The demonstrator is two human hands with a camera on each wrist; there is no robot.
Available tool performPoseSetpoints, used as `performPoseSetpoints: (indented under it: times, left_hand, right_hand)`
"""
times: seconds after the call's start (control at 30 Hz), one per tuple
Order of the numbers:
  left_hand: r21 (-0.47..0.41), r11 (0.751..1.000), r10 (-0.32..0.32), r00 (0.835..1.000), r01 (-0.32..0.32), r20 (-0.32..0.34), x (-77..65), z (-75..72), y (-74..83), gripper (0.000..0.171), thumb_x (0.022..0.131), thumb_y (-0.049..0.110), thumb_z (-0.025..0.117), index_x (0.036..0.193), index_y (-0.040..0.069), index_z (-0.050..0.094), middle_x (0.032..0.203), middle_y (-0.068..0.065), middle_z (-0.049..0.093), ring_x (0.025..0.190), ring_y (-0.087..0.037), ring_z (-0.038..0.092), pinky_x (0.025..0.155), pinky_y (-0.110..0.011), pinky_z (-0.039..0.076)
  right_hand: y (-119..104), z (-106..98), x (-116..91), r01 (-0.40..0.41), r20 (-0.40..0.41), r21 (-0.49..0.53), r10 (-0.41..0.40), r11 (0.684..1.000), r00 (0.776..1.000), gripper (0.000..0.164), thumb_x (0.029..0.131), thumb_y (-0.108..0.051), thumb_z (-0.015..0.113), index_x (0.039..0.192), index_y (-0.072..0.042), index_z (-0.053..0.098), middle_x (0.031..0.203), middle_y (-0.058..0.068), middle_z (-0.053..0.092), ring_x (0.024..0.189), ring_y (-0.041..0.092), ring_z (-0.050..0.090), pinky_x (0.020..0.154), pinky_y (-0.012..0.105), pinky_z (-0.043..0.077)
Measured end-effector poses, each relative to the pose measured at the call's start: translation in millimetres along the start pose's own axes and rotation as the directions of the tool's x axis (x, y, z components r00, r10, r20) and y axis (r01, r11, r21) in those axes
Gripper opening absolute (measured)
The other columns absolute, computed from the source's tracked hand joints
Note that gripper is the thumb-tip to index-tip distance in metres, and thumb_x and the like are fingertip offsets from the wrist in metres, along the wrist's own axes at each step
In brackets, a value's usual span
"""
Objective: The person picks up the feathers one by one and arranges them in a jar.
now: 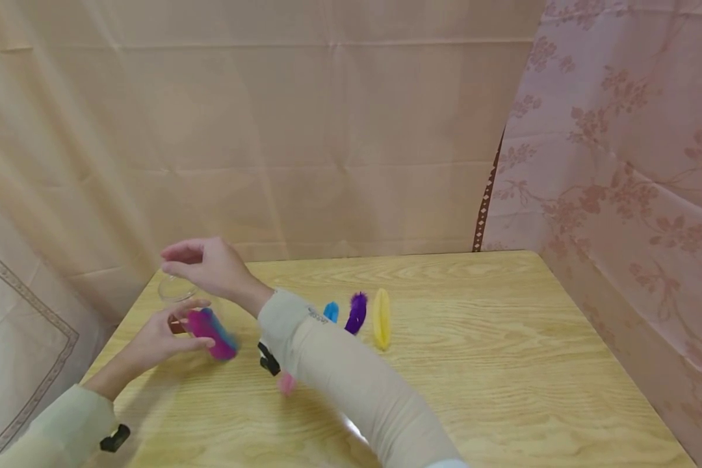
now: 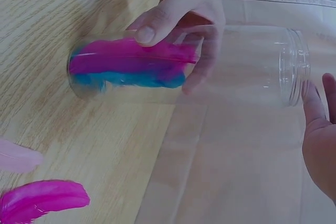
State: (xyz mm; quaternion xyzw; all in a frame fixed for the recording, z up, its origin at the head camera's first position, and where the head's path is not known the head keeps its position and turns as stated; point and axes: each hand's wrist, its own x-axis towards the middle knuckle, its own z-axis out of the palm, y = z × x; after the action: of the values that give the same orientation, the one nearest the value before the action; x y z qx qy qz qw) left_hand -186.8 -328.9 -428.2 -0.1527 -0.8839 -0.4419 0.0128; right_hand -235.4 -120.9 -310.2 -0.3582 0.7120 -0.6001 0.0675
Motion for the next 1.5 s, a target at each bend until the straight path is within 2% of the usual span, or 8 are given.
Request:
performPoseSetpoints:
  times: [0.33, 0.53, 0.67, 0.93, 1.07, 1.23, 1.33, 1.5]
  left_hand:
    - [-0.007, 0.999, -0.032, 0.999, 0.032, 0.014, -1.1, -0.2, 2.5, 0.069, 0.086, 0.021, 0.084, 0.146, 0.006, 0.051, 0.141, -0.016, 0.057, 0.111, -0.029, 0.063, 0.091, -0.026, 0.052]
    - [-0.018, 0.998, -0.054, 0.998, 0.054, 0.02, -0.1, -0.4, 2.1, 0.069, 0.086, 0.021, 0.084, 0.144, 0.005, 0.052, 0.132, -0.015, 0.062, 0.109, -0.029, 0.063, 0.093, -0.043, 0.054]
    - [-0.001, 0.998, -0.064, 0.998, 0.064, 0.025, 1.4, -1.0, 2.9, 0.069, 0.086, 0.024, 0.084, 0.145, 0.008, 0.052, 0.131, -0.014, 0.062, 0.109, -0.028, 0.062, 0.093, -0.047, 0.054]
    - [0.007, 0.998, -0.07, 0.997, 0.069, 0.025, 1.1, -1.7, 2.5, 0.07, 0.085, 0.025, 0.085, 0.146, 0.011, 0.053, 0.139, -0.016, 0.059, 0.114, -0.03, 0.062, 0.094, -0.043, 0.053]
    - [0.013, 0.998, -0.061, 0.998, 0.061, 0.017, 0.5, -2.1, 2.5, 0.07, 0.085, 0.024, 0.085, 0.145, 0.011, 0.053, 0.138, -0.016, 0.059, 0.113, -0.03, 0.062, 0.093, -0.039, 0.054]
    - [0.01, 0.999, -0.054, 0.998, 0.054, 0.012, 0.9, -2.1, 1.5, 0.07, 0.084, 0.025, 0.086, 0.144, 0.01, 0.054, 0.135, -0.013, 0.061, 0.111, -0.028, 0.062, 0.091, -0.036, 0.054]
    - [0.006, 0.999, -0.045, 0.999, 0.045, 0.016, 1.7, -2.3, 1.1, 0.071, 0.084, 0.025, 0.086, 0.145, 0.008, 0.053, 0.135, -0.013, 0.061, 0.11, -0.028, 0.062, 0.092, -0.043, 0.055]
    - [0.003, 0.999, -0.049, 0.999, 0.049, 0.02, 1.9, -3.7, 1.3, 0.072, 0.084, 0.024, 0.086, 0.145, 0.007, 0.052, 0.134, -0.017, 0.06, 0.108, -0.029, 0.063, 0.091, -0.048, 0.055]
  right_hand:
    - [4, -13, -6, 0.052, -0.003, 0.033, -0.052, 0.998, 0.999, 0.029, 0.095, -0.023, 0.074, 0.122, -0.01, 0.072, 0.108, -0.009, 0.074, 0.099, -0.001, 0.065, 0.087, 0.019, 0.052]
    - [10, -29, -9, 0.066, -0.023, 0.039, -0.065, 0.997, 0.998, 0.031, 0.095, -0.017, 0.074, 0.124, -0.006, 0.07, 0.114, 0.003, 0.074, 0.1, 0.001, 0.066, 0.089, 0.021, 0.053]
    - [15, -40, -13, 0.055, -0.014, 0.063, -0.054, 0.997, 0.998, 0.033, 0.096, -0.015, 0.073, 0.127, -0.004, 0.068, 0.119, 0.006, 0.072, 0.103, 0.005, 0.066, 0.09, 0.023, 0.053]
    - [18, -68, -24, -0.026, 0.016, 0.095, 0.025, 0.995, 1.0, 0.038, 0.096, -0.015, 0.072, 0.132, -0.003, 0.065, 0.123, 0.007, 0.071, 0.109, 0.011, 0.067, 0.093, 0.026, 0.053]
    - [16, -84, -30, -0.063, 0.051, 0.059, 0.06, 0.996, 0.997, 0.042, 0.097, -0.015, 0.072, 0.136, -0.004, 0.062, 0.126, 0.007, 0.069, 0.111, 0.013, 0.067, 0.094, 0.027, 0.053]
    - [18, -113, -40, -0.095, 0.111, -0.044, 0.099, 0.995, 0.989, 0.048, 0.098, -0.018, 0.071, 0.142, -0.007, 0.057, 0.131, 0.007, 0.066, 0.117, 0.019, 0.064, 0.095, 0.029, 0.053]
    - [21, -132, -46, -0.109, 0.114, -0.095, 0.119, 0.99, 0.986, 0.051, 0.098, -0.017, 0.071, 0.144, -0.006, 0.054, 0.134, 0.008, 0.064, 0.122, 0.025, 0.062, 0.097, 0.031, 0.052]
    - [31, -159, -57, -0.149, 0.077, -0.111, 0.158, 0.983, 0.984, 0.055, 0.097, -0.014, 0.07, 0.147, -0.003, 0.049, 0.137, 0.012, 0.062, 0.125, 0.029, 0.06, 0.099, 0.034, 0.051]
